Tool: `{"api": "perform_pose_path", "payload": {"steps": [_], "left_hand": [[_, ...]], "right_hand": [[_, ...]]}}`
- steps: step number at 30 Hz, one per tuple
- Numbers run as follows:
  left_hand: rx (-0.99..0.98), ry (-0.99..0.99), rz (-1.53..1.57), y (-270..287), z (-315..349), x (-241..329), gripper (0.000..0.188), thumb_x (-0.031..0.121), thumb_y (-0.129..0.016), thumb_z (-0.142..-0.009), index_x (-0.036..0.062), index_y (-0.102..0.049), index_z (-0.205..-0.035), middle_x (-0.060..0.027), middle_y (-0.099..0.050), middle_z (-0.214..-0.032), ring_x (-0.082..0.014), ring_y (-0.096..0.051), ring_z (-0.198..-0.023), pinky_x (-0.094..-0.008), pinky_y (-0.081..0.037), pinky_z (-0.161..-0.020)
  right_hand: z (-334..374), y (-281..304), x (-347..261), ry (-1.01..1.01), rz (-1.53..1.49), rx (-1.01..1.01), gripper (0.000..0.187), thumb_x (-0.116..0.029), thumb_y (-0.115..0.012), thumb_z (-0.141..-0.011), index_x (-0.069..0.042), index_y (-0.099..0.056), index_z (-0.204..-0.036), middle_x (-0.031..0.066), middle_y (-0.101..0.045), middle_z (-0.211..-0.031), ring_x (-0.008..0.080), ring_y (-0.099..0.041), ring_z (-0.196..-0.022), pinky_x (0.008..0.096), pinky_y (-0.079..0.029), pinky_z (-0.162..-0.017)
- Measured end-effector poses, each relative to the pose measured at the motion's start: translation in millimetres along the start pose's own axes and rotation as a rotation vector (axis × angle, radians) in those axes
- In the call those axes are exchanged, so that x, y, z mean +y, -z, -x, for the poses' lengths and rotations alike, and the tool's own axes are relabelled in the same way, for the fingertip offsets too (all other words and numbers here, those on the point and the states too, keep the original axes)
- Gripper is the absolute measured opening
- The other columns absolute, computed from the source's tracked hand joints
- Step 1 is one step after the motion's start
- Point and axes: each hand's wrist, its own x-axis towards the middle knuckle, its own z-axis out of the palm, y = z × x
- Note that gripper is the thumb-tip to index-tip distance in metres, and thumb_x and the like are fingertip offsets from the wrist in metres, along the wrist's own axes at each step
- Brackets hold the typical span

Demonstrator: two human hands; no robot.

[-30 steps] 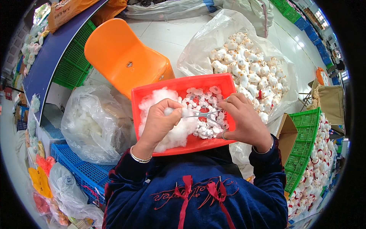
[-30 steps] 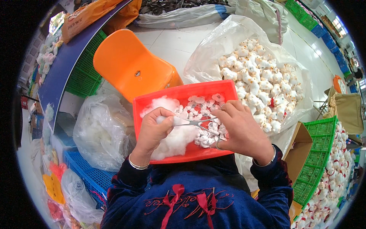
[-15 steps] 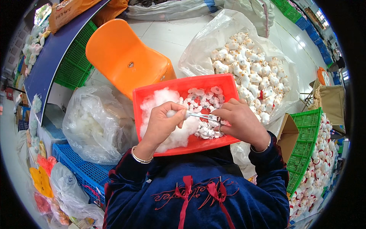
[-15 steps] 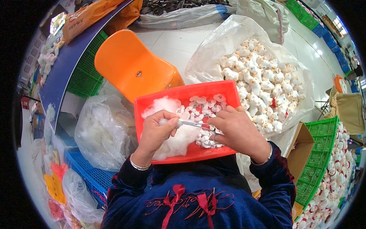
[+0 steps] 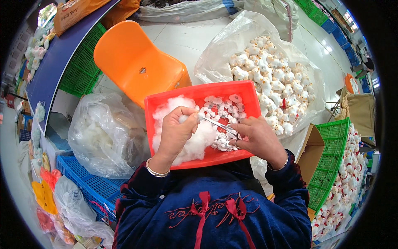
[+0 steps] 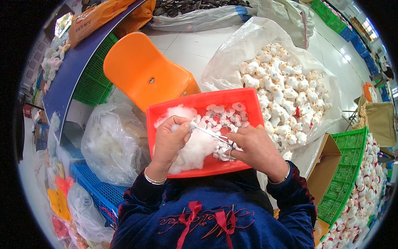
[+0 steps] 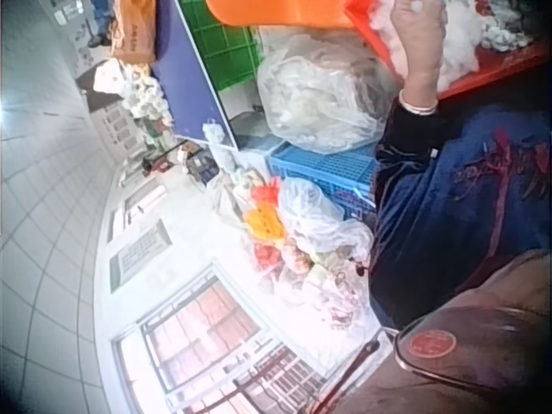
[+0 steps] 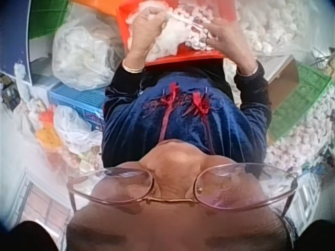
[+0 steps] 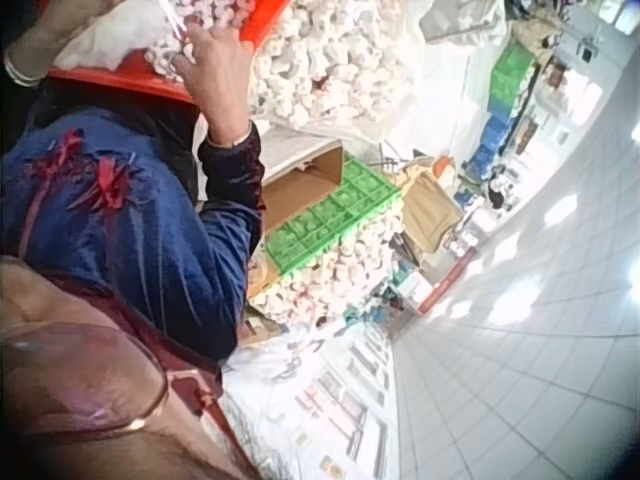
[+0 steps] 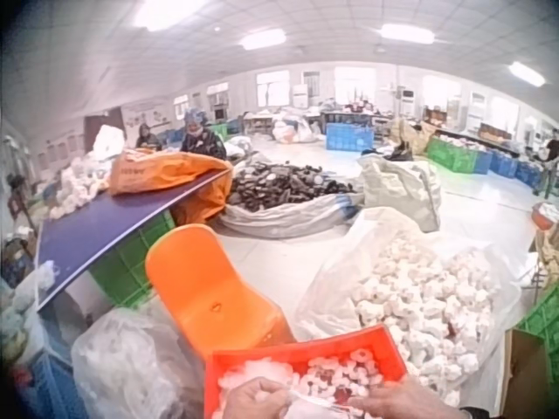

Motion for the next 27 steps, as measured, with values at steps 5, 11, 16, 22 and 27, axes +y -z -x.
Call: {"api": "perform_pose_path", "payload": {"steps": [5, 11, 16, 22, 27], "left_hand": [[0.03, -0.288, -0.276, -5, 0, -11, 0.009, 0.007, -0.07, -0.098, 0.0005, -0.07, -0.104, -0.0032, -0.068, -0.085, -0.0072, -0.064, -0.073, -0.0219, -0.05, -0.064], [0.135, -0.813, -0.703, -10, -6, -26, 0.011, 0.002, -0.072, -0.096, -0.0001, -0.068, -0.106, -0.0051, -0.071, -0.091, -0.0115, -0.067, -0.075, -0.0277, -0.054, -0.067], [0.147, -0.592, -0.499, -11, -7, -30, 0.012, 0.0, -0.067, -0.097, -0.0018, -0.067, -0.109, -0.0083, -0.073, -0.099, -0.013, -0.071, -0.079, -0.0285, -0.056, -0.071], [0.041, -0.22, -0.176, -8, -10, -11, 0.02, 0.004, -0.063, -0.101, -0.0059, -0.066, -0.118, -0.0107, -0.075, -0.099, -0.0117, -0.07, -0.077, -0.0239, -0.054, -0.072], [-0.005, -0.093, -0.091, 6, -13, -10, 0.017, 0.009, -0.065, -0.1, -0.0029, -0.068, -0.112, -0.0118, -0.076, -0.098, -0.0076, -0.064, -0.068, -0.0208, -0.048, -0.061]], "right_hand": [[-4, -5, -10, -0.035, -0.353, -0.179, 0.029, -0.03, -0.078, -0.09, -0.002, -0.072, -0.095, 0.0221, -0.061, -0.069, 0.0358, -0.064, -0.064, 0.0453, -0.048, -0.06], [-1, -56, -38, -0.272, -1.125, -0.159, 0.031, -0.03, -0.072, -0.099, 0.001, -0.071, -0.103, 0.0065, -0.062, -0.069, 0.0097, -0.055, -0.065, 0.0314, -0.046, -0.059], [-8, -74, -48, -0.323, -0.966, -0.059, 0.029, -0.025, -0.072, -0.1, 0.002, -0.069, -0.112, 0.0004, -0.062, -0.076, 0.0074, -0.056, -0.07, 0.0264, -0.048, -0.067], [-7, -68, -29, -0.2, -0.213, 0.146, 0.044, -0.033, -0.078, -0.087, -0.001, -0.068, -0.115, 0.0169, -0.068, -0.1, 0.0366, -0.064, -0.099, 0.0474, -0.05, -0.083], [4, -49, -15, -0.149, -0.099, 0.233, 0.053, -0.032, -0.083, -0.081, -0.003, -0.066, -0.121, 0.0158, -0.064, -0.107, 0.0366, -0.057, -0.108, 0.0478, -0.047, -0.09]]}}
